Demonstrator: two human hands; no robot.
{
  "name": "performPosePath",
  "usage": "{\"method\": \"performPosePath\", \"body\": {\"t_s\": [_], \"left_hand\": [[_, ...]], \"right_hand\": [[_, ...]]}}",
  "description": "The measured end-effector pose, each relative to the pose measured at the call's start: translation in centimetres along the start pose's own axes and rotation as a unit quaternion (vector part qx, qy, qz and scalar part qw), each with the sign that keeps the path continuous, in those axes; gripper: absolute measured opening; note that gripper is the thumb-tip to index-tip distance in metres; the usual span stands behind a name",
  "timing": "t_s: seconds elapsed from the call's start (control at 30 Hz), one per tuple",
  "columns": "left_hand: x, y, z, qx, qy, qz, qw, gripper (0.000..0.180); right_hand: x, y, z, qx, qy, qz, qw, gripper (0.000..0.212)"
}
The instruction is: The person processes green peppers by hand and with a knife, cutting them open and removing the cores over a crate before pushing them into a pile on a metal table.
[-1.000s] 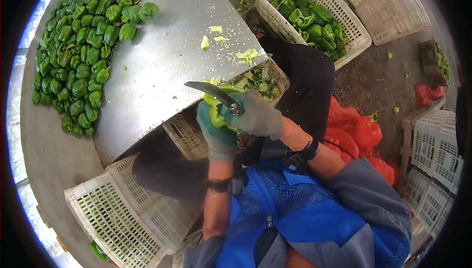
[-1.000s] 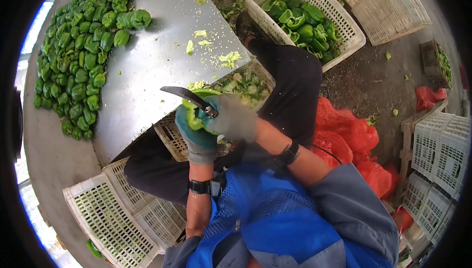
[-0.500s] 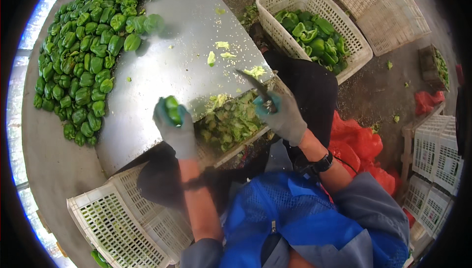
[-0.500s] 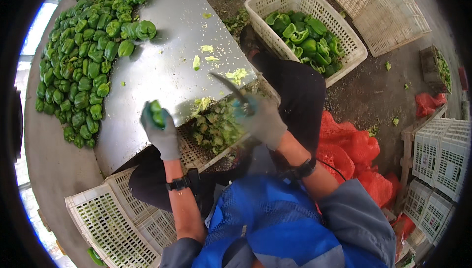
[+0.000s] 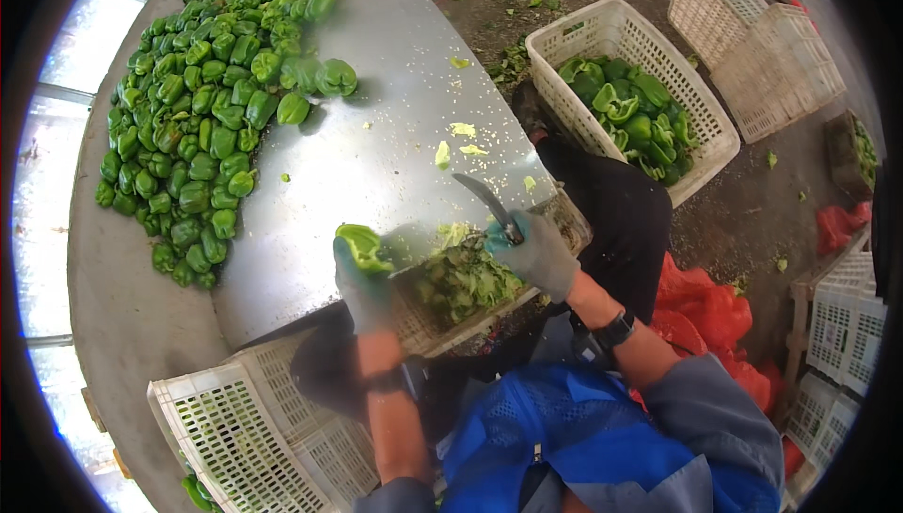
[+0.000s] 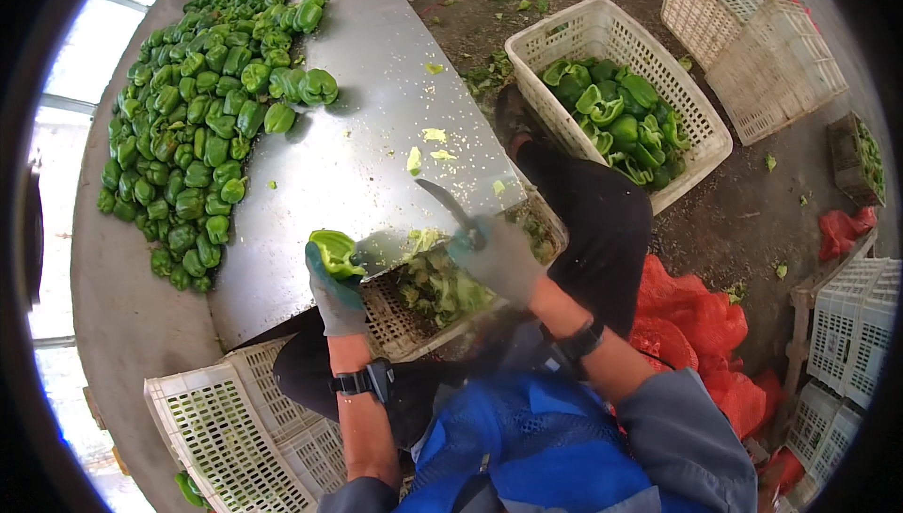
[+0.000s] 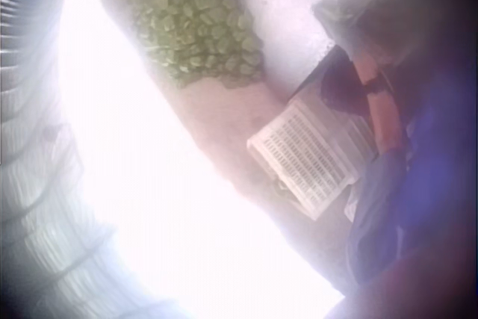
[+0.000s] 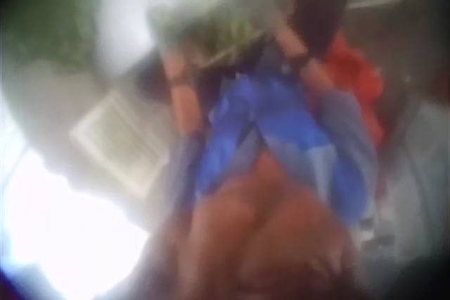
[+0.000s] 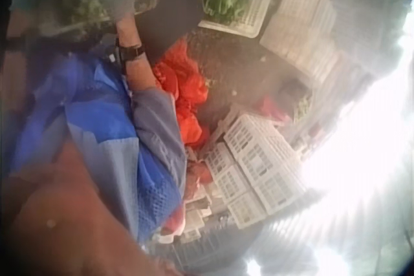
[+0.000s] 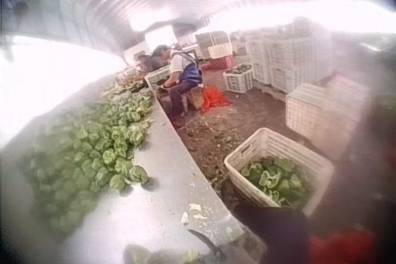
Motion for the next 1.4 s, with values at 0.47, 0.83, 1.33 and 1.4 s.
{"method": "performPosePath", "body": {"t_s": [0.47, 0.83, 1.33, 1.4], "left_hand": [[31.7, 1.3, 8.1, 0.029, -0.304, -0.097, 0.947, 0.064], [-6.3, 3.7, -11.1, 0.076, -0.080, -0.202, 0.973, 0.047], [-53.8, 11.3, -26.3, 0.155, 0.393, -0.258, 0.869, 0.035], [-56.7, 12.8, -27.8, 0.228, 0.381, -0.121, 0.888, 0.042]], "right_hand": [[-3.3, 5.1, 2.6, 0.051, 0.000, -0.325, 0.944, 0.050], [-7.8, -0.8, -11.4, 0.040, 0.092, -0.294, 0.951, 0.032], [6.5, -12.2, -46.9, -0.090, 0.009, -0.036, 0.995, 0.034], [8.2, -12.3, -49.4, -0.097, 0.021, -0.017, 0.995, 0.034]]}}
Point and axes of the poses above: each hand's wrist, its own z-axis away from the middle knuckle, its own x-axis out of the palm, y = z × x, the point moved 10 cm from there along -z, towards the middle knuckle, and after that the axes turned 3 degrees about x, right-handed, at the moved point
